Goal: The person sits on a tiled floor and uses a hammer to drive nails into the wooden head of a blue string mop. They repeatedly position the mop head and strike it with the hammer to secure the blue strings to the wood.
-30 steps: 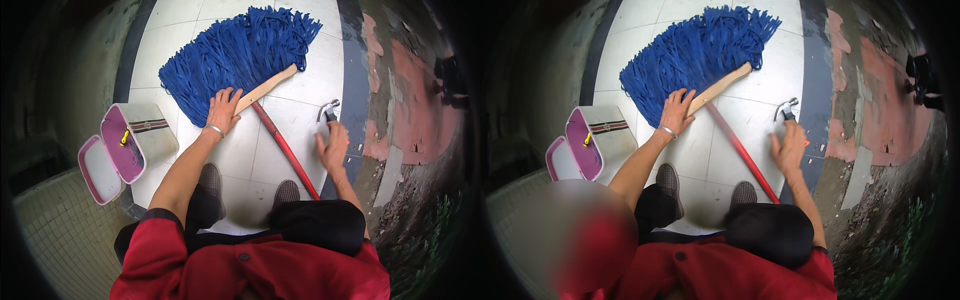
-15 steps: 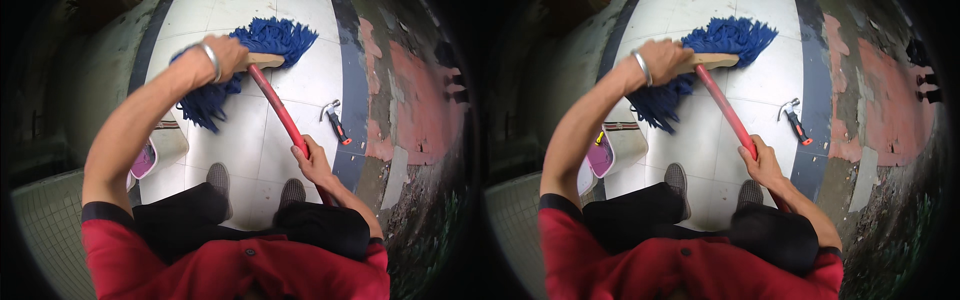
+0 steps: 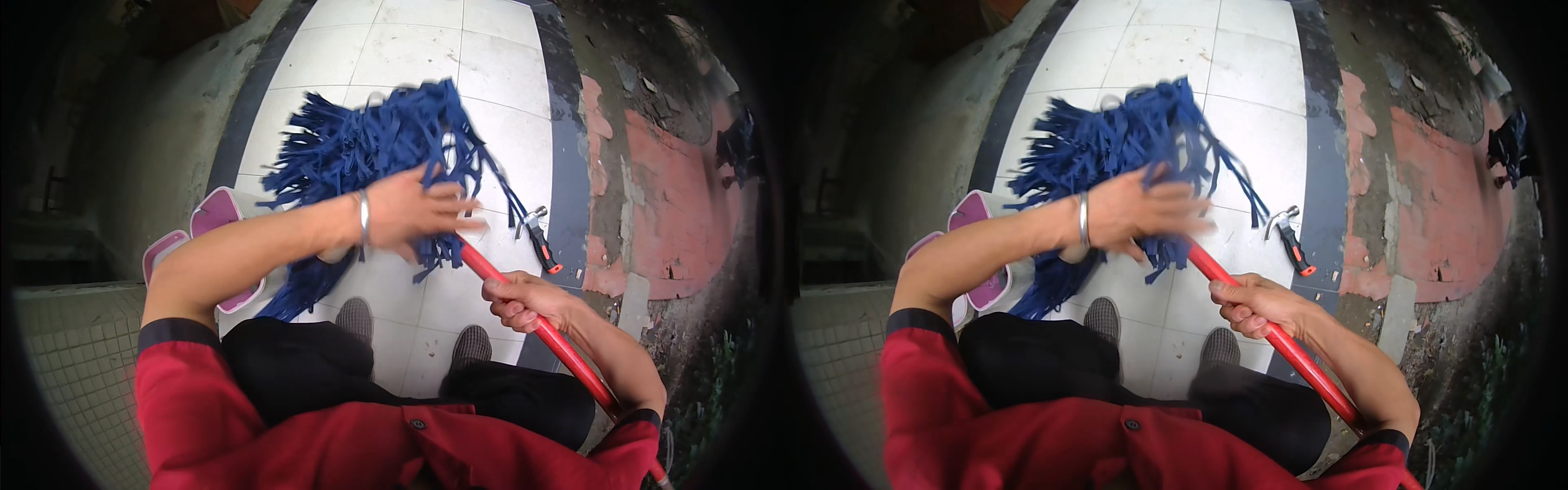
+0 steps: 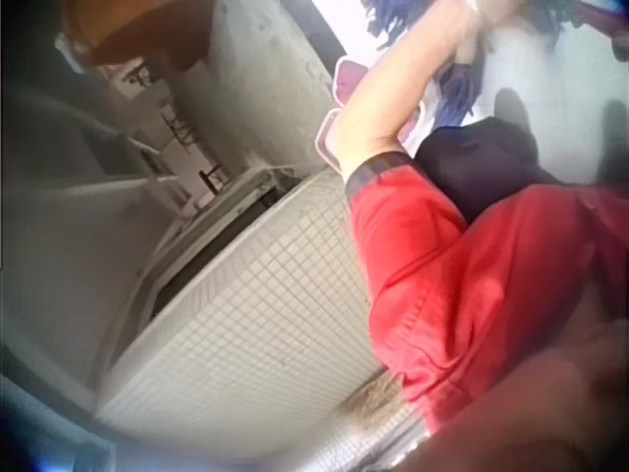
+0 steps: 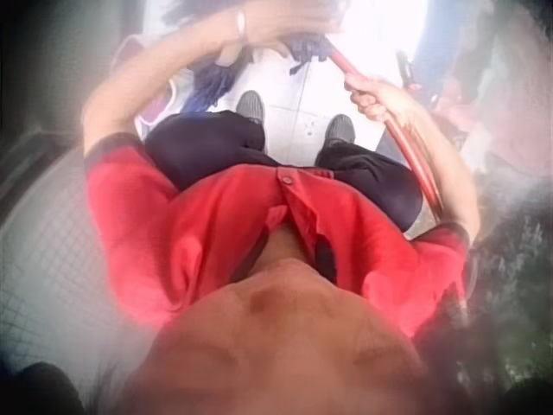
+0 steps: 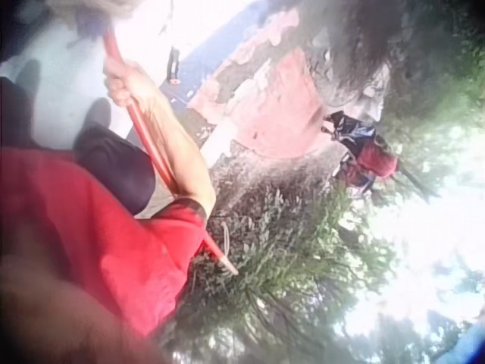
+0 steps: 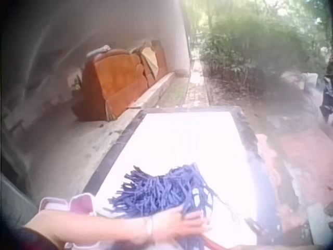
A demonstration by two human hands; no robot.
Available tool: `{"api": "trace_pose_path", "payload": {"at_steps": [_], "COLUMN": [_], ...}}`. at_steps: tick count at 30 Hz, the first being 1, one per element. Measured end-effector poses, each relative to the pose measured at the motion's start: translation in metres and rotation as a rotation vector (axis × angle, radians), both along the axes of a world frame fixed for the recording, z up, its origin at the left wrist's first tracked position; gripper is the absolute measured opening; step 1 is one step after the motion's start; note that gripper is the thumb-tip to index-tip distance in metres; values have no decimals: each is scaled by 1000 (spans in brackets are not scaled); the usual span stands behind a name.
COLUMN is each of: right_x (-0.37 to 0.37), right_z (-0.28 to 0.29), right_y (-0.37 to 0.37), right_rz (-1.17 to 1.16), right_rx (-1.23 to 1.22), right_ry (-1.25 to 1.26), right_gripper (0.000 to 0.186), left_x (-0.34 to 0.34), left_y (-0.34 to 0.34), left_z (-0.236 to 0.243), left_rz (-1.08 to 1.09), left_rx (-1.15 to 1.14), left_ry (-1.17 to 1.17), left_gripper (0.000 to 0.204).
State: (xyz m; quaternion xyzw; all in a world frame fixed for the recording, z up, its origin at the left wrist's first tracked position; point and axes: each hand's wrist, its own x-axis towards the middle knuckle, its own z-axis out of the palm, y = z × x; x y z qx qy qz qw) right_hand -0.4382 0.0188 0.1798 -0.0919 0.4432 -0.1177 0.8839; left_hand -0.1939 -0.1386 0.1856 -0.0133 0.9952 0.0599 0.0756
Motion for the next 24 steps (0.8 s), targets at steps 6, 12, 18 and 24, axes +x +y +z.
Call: {"api": "trace_pose_path", "payload": {"at_steps": [6, 12, 18, 24], "right_x": [-1, 8, -1, -3], "right_z": [-52, -54, -73, -92], "right_y": [23, 18, 31, 44], "right_rz": [65, 65, -12, -8], "right_rx": [88, 58, 104, 50], "right_ry": [66, 32, 5, 77], "right_gripper": [24, 20, 26, 25], "left_x": [94, 119, 57, 89], "left_y": [-122, -188, -19, -8], "left_z": [-98, -44, -91, -137], "left_rz": [263, 783, 42, 251], "left_rx": [-240, -504, 208, 311], "left_ry": [74, 536, 296, 32], "left_gripper": [15, 61, 78, 74]}}
